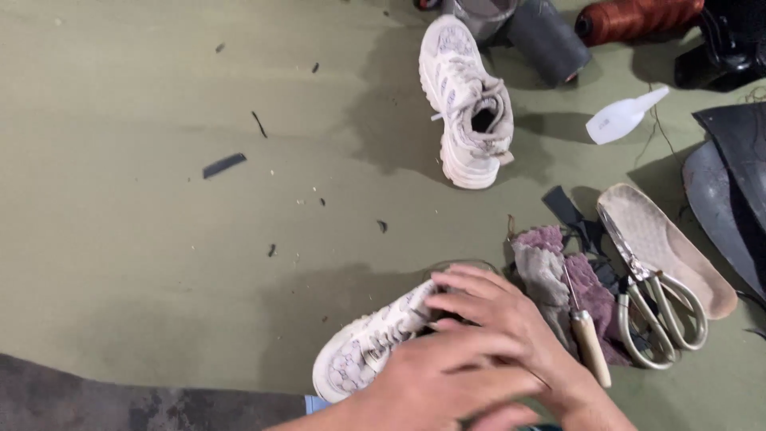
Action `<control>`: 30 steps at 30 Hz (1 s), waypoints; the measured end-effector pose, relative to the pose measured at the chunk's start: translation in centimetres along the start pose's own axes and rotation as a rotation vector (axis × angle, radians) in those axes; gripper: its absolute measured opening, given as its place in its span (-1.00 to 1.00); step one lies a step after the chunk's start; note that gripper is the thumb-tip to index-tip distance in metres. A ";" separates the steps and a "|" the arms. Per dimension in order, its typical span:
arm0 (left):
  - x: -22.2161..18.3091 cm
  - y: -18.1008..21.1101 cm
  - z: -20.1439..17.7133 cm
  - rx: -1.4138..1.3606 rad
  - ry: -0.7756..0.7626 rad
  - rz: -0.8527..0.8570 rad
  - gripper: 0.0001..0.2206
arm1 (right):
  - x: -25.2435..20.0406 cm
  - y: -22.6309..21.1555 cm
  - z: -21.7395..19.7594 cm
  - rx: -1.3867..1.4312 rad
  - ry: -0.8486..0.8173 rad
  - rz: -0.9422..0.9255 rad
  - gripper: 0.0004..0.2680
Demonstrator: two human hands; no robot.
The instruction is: Hand-sewing the sole of a white sneaker using a sewing awl and thread on a repair workbench.
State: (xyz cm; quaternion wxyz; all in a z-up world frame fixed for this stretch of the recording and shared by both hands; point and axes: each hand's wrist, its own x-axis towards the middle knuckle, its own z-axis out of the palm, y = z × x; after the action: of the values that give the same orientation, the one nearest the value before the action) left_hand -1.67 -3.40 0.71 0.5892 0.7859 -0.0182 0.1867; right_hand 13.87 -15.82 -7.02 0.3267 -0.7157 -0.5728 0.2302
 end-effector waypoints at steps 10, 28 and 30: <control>-4.7 -11.4 2.7 0.521 0.446 0.105 -0.82 | 0.2 1.5 5.4 -0.184 0.696 -0.261 -0.78; -4.5 -18.6 4.7 0.924 0.835 0.198 -0.79 | 0.3 2.0 6.0 -0.155 0.748 -0.191 -0.90; -4.0 -15.2 4.7 0.968 0.731 0.108 -0.76 | 0.1 3.8 6.6 -0.201 0.674 -0.202 -0.92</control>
State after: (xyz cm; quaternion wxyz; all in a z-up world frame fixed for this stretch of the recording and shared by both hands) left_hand -0.35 -3.90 -15.66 0.1228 0.8477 0.2325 0.4608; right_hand 11.76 -14.87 -14.27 0.4463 -0.7195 -0.5207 -0.1093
